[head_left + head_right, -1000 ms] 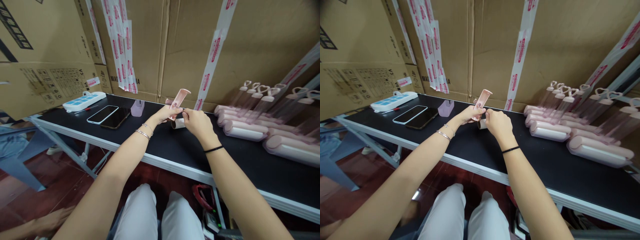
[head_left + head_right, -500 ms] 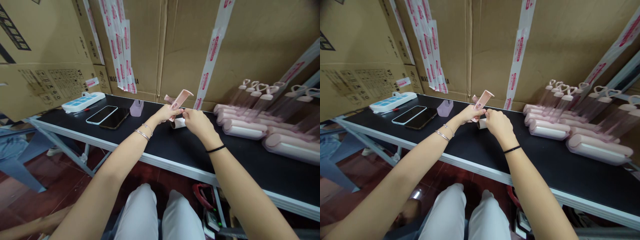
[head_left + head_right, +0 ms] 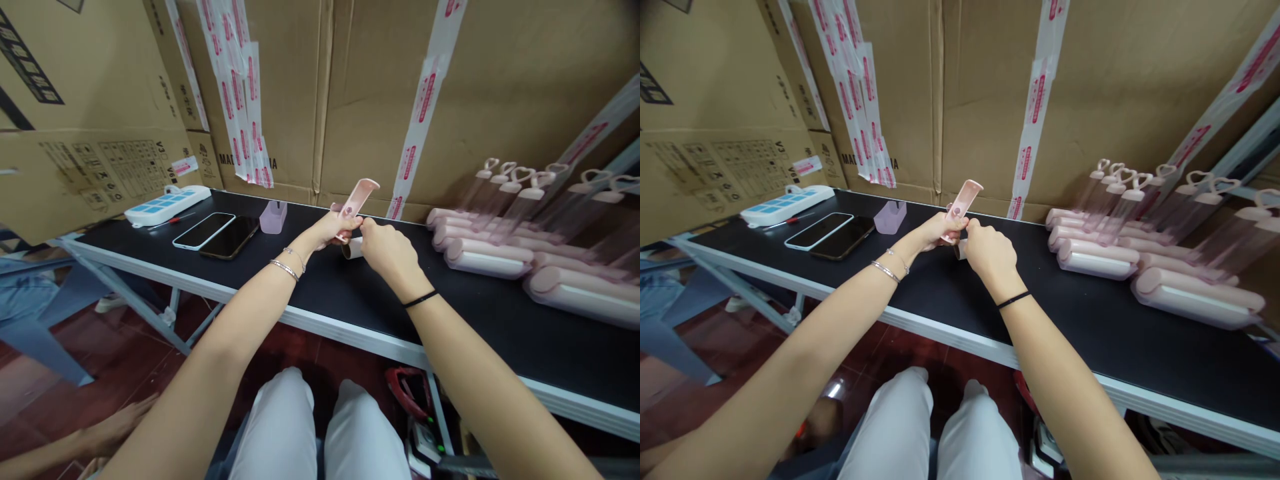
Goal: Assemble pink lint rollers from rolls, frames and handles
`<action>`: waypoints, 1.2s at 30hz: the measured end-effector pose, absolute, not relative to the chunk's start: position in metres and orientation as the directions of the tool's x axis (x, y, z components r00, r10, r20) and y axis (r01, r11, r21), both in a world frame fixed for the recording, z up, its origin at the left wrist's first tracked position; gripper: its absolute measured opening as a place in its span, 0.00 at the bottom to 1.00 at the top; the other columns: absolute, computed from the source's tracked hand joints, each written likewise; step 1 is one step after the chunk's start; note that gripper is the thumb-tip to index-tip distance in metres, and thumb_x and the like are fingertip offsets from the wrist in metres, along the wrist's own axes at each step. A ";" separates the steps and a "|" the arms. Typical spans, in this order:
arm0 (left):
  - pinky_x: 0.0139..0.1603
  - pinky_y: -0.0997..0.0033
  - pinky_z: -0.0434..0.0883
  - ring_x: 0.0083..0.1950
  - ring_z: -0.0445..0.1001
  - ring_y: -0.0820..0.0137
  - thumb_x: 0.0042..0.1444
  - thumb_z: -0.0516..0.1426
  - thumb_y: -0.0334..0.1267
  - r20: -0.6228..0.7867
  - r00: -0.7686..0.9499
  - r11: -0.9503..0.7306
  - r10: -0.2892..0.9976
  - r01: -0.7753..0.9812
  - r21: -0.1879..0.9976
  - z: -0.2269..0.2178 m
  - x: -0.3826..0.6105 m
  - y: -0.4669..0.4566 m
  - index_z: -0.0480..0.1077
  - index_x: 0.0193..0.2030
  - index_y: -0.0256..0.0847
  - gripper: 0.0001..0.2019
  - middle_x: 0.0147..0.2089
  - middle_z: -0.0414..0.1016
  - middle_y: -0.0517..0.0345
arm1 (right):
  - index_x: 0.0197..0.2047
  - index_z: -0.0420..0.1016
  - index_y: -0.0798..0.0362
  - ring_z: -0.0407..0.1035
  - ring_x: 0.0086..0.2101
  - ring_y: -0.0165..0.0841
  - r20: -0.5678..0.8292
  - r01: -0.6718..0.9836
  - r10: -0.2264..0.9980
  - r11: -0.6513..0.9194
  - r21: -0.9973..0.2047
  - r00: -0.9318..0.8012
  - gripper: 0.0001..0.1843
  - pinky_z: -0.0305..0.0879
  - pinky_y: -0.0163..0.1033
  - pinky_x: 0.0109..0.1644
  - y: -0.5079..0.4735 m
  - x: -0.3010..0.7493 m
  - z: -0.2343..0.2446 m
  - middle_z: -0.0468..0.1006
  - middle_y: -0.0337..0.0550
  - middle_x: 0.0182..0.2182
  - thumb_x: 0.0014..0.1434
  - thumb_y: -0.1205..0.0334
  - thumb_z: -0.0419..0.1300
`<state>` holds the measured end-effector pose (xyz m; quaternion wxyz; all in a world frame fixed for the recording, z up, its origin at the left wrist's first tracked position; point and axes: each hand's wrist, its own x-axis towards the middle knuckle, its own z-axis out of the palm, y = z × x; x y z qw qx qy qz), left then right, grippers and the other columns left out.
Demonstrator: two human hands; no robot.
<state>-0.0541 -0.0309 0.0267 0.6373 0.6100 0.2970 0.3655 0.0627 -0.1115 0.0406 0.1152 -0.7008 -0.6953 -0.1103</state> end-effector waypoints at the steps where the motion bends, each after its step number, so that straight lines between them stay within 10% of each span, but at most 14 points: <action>1: 0.17 0.81 0.43 0.14 0.48 0.85 0.56 0.60 0.39 0.081 0.563 -0.015 0.822 -0.122 0.992 0.025 -0.054 -0.030 0.57 0.25 0.39 0.16 0.13 0.51 0.72 | 0.50 0.67 0.53 0.75 0.39 0.46 0.317 1.000 0.948 -0.006 -0.014 0.010 0.20 0.65 0.44 0.39 -0.110 0.063 0.041 0.77 0.56 0.38 0.66 0.59 0.38; 36: 0.16 0.80 0.51 0.14 0.57 0.80 0.49 0.62 0.53 0.032 0.469 -0.189 0.882 0.291 0.938 0.009 -0.060 -0.015 0.59 0.24 0.40 0.21 0.13 0.56 0.68 | 0.44 0.73 0.52 0.75 0.37 0.43 0.350 0.994 0.935 0.020 0.107 -0.056 0.19 0.64 0.39 0.37 -0.106 0.075 0.036 0.77 0.54 0.36 0.66 0.59 0.41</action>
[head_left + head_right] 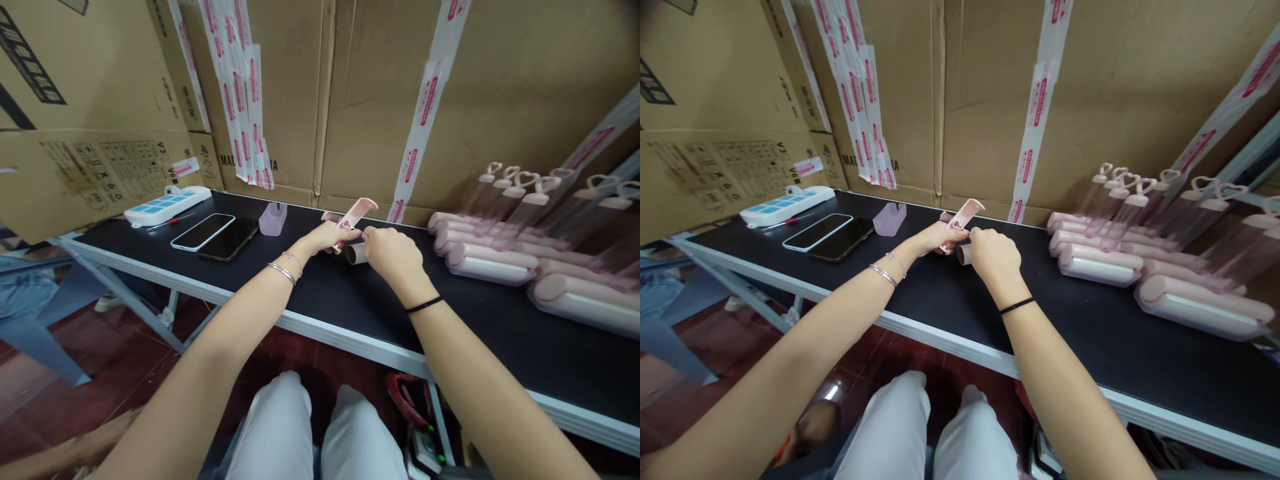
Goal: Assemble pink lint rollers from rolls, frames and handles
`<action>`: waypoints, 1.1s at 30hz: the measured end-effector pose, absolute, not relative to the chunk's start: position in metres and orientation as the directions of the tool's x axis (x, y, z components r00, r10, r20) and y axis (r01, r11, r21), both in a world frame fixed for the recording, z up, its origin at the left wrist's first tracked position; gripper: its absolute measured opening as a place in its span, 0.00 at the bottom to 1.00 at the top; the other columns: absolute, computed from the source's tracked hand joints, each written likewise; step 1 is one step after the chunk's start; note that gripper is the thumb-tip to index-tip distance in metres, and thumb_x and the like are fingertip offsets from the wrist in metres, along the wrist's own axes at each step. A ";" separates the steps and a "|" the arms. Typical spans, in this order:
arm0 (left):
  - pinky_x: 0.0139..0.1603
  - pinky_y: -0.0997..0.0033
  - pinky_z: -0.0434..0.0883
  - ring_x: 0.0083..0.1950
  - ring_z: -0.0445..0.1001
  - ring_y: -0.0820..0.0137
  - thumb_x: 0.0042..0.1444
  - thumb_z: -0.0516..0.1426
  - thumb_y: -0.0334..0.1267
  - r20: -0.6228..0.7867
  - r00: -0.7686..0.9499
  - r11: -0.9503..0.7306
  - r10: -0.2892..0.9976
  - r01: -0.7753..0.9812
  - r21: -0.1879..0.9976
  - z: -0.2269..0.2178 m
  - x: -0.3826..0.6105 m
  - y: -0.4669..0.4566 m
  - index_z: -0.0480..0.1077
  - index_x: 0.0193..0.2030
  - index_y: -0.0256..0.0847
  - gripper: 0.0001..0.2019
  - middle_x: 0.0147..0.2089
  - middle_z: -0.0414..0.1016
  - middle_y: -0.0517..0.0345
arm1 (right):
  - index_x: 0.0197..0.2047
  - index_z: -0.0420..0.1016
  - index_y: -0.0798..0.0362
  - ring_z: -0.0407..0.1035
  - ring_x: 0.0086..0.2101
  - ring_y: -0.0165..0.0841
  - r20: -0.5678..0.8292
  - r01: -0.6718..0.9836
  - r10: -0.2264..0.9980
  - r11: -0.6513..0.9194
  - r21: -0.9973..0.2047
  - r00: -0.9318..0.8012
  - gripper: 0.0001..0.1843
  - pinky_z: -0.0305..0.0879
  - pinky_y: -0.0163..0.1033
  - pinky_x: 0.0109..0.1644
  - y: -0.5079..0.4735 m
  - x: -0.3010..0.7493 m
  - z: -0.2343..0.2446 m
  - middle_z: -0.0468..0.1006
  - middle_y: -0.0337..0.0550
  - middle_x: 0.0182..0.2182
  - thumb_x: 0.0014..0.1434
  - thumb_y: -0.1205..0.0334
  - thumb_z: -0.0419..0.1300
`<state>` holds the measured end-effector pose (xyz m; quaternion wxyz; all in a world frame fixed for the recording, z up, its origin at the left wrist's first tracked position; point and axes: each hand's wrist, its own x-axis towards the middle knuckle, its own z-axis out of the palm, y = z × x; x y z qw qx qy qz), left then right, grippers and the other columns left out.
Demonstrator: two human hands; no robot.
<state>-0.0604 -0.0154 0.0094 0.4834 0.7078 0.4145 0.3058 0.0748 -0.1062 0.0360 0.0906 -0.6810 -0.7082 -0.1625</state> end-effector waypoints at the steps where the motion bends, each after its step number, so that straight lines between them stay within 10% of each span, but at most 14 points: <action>1: 0.15 0.80 0.51 0.14 0.57 0.80 0.49 0.62 0.53 0.017 0.466 -0.182 0.884 0.313 0.932 0.009 -0.061 -0.016 0.58 0.23 0.40 0.22 0.13 0.56 0.67 | 0.44 0.73 0.52 0.75 0.38 0.42 0.329 0.993 0.942 0.025 0.112 -0.061 0.20 0.64 0.39 0.37 -0.106 0.075 0.035 0.77 0.54 0.36 0.66 0.59 0.41; 33: 0.16 0.81 0.48 0.15 0.55 0.82 0.52 0.61 0.44 -0.052 0.549 0.017 0.834 0.067 0.998 0.006 -0.071 -0.013 0.58 0.27 0.39 0.16 0.16 0.57 0.68 | 0.48 0.63 0.51 0.76 0.35 0.41 0.383 0.988 0.914 0.086 0.131 -0.131 0.17 0.66 0.39 0.33 -0.085 0.071 0.009 0.78 0.48 0.36 0.68 0.59 0.37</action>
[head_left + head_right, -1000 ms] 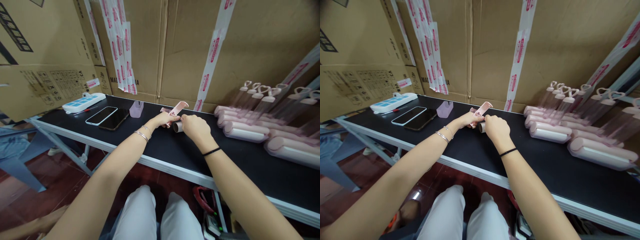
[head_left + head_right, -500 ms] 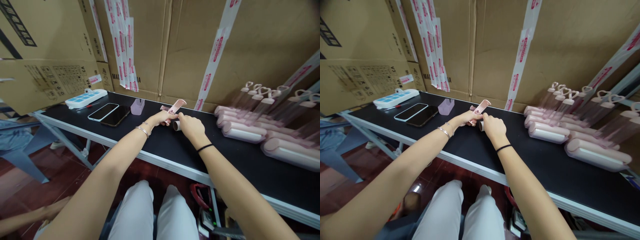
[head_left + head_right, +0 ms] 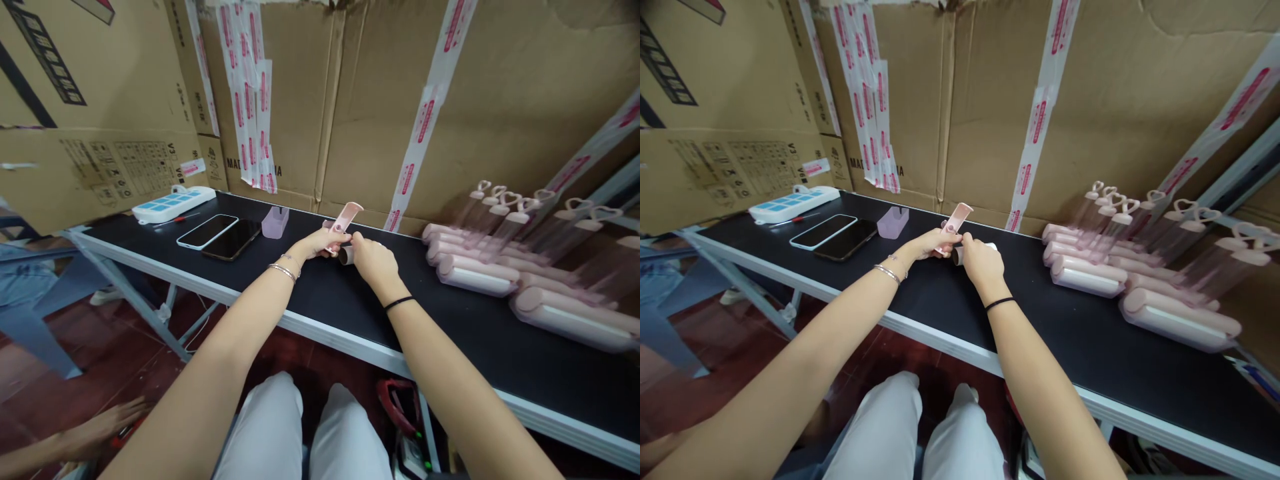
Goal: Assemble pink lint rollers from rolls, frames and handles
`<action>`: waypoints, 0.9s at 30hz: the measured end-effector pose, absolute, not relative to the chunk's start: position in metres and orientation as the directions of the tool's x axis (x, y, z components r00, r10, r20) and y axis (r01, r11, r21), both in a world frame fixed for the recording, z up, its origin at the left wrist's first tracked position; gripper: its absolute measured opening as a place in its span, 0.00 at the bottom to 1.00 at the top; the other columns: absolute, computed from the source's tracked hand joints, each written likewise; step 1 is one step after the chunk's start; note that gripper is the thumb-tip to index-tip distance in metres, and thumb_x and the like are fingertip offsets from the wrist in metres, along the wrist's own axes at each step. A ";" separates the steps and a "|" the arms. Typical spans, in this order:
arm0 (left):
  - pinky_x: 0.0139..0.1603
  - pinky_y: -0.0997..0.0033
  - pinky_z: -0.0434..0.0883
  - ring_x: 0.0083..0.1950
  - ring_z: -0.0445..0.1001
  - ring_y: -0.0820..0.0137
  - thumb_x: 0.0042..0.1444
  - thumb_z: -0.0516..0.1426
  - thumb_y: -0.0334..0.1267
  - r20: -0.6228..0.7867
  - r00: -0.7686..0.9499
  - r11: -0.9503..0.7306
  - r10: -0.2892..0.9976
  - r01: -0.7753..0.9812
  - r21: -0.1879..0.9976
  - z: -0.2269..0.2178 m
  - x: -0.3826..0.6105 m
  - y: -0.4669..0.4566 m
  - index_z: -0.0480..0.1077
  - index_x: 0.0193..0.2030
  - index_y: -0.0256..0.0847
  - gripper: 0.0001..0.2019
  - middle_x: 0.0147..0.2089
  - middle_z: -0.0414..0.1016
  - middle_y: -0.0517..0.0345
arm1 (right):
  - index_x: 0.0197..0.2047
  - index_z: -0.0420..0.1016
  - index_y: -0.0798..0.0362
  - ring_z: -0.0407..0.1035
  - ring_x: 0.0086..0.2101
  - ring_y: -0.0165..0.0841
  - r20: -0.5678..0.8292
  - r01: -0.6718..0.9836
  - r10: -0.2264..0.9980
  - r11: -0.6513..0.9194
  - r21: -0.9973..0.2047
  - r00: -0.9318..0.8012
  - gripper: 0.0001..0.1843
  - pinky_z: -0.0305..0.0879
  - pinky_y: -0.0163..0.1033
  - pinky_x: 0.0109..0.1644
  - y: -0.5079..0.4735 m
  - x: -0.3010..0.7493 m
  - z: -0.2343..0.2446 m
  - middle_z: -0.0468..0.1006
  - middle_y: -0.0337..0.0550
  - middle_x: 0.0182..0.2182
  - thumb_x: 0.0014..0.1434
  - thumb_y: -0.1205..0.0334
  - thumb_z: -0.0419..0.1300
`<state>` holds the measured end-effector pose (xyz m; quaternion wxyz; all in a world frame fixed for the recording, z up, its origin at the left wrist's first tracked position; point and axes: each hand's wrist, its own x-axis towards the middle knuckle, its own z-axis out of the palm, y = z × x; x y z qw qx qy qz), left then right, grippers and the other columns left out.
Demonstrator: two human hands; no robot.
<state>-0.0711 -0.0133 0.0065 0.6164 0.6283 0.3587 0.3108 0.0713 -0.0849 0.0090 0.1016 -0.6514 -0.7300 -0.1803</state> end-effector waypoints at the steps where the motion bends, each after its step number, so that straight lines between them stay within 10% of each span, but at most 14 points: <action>1: 0.16 0.81 0.48 0.15 0.55 0.82 0.52 0.61 0.45 -0.046 0.552 0.000 0.833 0.083 0.997 0.006 -0.071 -0.013 0.58 0.27 0.39 0.17 0.16 0.57 0.68 | 0.48 0.64 0.51 0.76 0.35 0.41 0.382 0.988 0.915 0.085 0.128 -0.129 0.17 0.66 0.39 0.33 -0.085 0.072 0.010 0.78 0.48 0.36 0.68 0.59 0.36; 27: 0.16 0.79 0.52 0.14 0.59 0.78 0.53 0.60 0.47 -0.024 0.485 -0.212 0.874 0.426 0.880 0.010 -0.062 -0.016 0.56 0.22 0.40 0.20 0.14 0.59 0.65 | 0.41 0.72 0.54 0.75 0.38 0.44 0.374 0.994 0.926 0.014 0.107 -0.053 0.18 0.67 0.41 0.36 -0.101 0.069 0.026 0.78 0.55 0.34 0.66 0.58 0.43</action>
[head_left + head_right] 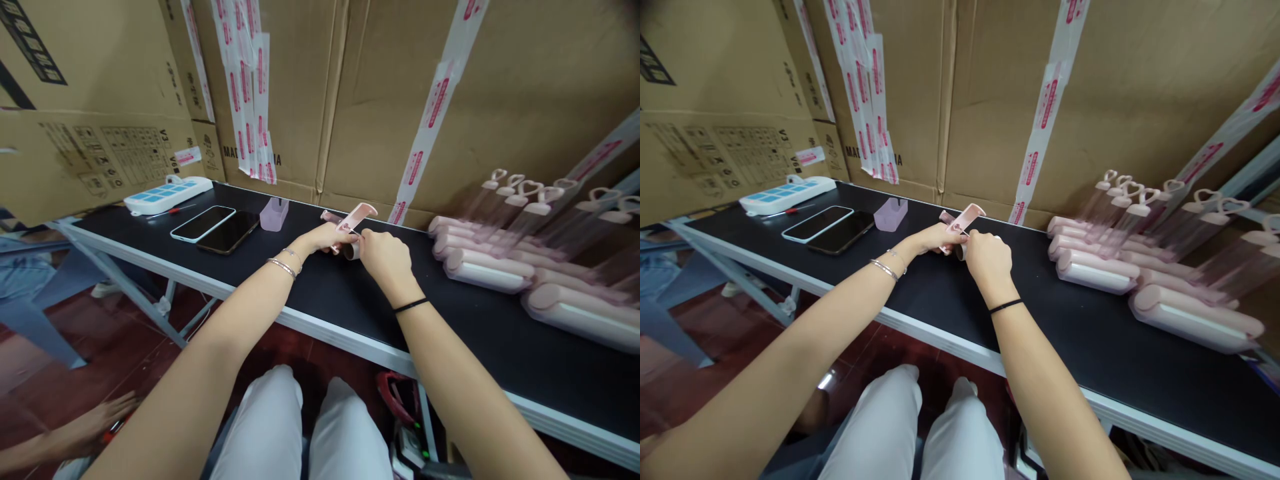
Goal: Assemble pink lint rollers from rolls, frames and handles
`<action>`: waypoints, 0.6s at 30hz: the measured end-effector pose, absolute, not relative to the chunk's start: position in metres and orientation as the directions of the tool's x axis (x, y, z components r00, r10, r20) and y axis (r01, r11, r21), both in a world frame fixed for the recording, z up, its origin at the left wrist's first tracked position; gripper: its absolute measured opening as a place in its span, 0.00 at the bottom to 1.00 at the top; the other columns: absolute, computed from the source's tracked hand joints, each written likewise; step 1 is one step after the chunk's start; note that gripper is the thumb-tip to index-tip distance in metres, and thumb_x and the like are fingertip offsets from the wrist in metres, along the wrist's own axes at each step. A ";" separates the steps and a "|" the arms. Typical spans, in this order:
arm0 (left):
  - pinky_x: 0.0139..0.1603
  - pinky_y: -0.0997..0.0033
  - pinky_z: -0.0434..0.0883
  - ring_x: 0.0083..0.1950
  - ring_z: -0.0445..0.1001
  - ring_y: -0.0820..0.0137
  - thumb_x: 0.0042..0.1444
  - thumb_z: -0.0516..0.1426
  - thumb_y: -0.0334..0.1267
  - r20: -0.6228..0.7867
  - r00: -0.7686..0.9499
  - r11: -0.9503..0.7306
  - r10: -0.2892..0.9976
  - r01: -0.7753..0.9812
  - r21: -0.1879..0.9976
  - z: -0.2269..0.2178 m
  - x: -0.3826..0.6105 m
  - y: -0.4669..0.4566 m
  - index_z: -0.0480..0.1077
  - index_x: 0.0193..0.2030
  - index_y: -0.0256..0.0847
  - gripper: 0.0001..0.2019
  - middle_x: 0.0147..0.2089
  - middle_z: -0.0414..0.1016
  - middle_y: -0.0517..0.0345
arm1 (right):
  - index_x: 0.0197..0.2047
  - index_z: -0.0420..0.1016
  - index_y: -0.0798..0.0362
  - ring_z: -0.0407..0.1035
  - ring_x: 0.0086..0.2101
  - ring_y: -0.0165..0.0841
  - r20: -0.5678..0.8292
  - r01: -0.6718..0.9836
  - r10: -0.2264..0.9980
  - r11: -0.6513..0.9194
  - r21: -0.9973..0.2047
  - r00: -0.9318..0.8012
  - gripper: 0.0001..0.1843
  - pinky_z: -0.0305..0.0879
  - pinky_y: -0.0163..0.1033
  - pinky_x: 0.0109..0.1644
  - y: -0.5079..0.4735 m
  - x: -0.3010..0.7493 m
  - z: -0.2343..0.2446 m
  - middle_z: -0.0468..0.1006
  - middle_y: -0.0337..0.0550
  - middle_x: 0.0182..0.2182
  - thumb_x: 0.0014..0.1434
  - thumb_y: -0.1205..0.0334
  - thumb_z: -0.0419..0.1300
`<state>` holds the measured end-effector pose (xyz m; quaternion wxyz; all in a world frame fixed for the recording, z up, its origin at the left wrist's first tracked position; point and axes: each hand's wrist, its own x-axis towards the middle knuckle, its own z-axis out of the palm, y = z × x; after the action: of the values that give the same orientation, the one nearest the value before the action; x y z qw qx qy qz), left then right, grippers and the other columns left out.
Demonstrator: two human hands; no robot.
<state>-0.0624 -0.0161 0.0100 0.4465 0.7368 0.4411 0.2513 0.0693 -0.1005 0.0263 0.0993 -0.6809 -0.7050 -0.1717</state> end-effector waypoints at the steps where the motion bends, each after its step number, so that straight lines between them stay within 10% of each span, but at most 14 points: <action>1: 0.16 0.79 0.52 0.15 0.60 0.78 0.53 0.60 0.47 -0.027 0.483 -0.214 0.875 0.435 0.874 0.010 -0.062 -0.017 0.56 0.22 0.40 0.19 0.14 0.59 0.65 | 0.42 0.72 0.54 0.75 0.38 0.44 0.370 0.992 0.926 0.029 0.124 -0.073 0.18 0.67 0.41 0.36 -0.100 0.070 0.026 0.78 0.55 0.34 0.66 0.59 0.42; 18: 0.15 0.79 0.51 0.13 0.58 0.78 0.53 0.59 0.52 -0.057 0.524 -0.175 0.850 0.383 0.907 0.003 -0.064 -0.007 0.61 0.26 0.40 0.18 0.13 0.56 0.67 | 0.47 0.68 0.53 0.75 0.38 0.44 0.269 0.971 0.944 0.145 0.190 -0.193 0.16 0.65 0.42 0.38 -0.095 0.079 0.026 0.78 0.53 0.38 0.66 0.62 0.41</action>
<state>-0.0642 -0.0071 0.0026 0.4827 0.7272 0.4239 0.2420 0.0795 -0.0953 0.0259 0.0427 -0.6338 -0.7553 -0.1613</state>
